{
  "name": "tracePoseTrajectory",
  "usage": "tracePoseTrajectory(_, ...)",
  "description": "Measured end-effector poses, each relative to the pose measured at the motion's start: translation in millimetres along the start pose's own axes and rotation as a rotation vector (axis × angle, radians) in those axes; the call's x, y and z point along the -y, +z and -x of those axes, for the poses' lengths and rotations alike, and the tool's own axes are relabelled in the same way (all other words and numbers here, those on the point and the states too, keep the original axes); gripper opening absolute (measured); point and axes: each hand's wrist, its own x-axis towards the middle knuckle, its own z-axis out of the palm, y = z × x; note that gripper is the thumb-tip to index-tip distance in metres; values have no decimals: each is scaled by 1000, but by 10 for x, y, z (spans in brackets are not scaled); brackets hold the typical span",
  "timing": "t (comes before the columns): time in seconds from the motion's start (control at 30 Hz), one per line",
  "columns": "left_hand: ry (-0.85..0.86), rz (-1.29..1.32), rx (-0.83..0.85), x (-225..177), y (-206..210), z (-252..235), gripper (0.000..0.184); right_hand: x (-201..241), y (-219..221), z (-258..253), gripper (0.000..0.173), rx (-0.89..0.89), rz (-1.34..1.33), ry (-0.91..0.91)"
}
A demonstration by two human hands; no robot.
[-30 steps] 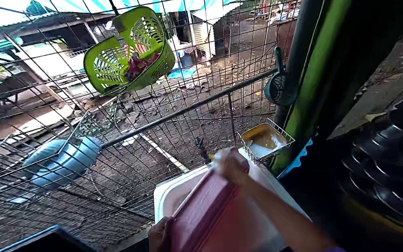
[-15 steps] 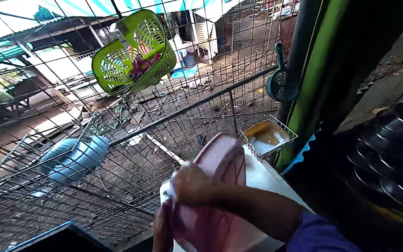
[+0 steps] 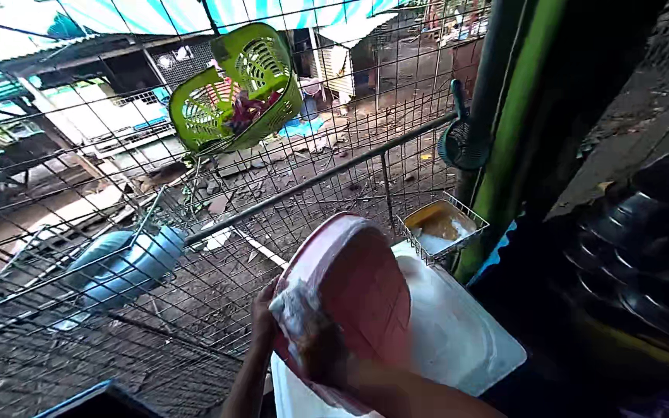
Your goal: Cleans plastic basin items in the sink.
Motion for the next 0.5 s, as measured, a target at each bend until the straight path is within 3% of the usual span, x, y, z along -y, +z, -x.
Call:
tracePoseTrajectory(0.07,72,-16,-17,95,-6,-26,29,-198,-1,-28,31,-56,42,-33)
tracePoseTrajectory(0.2,98,-14,-78,72,111,42,23,-1172,-672,-684,39,1,-161,713)
tracePoseTrajectory(0.27,88,0,-80,70,145,53,25,-1493,-841,-954,46,-6,-106,917)
tracePoseTrajectory(0.3,86,1,-83,66,143,42,25,-1448,-798,-958,46,-17,-103,939)
tracePoseTrajectory(0.37,73,-21,-92,56,138,-17,24,-1006,-573,-760,40,38,-148,827)
tracePoseTrajectory(0.43,35,-46,-90,59,128,-65,25,-420,-320,-384,34,192,-160,498)
tracePoseTrajectory(0.5,18,-41,-87,111,64,-75,28,-242,-76,-127,31,133,-100,136)
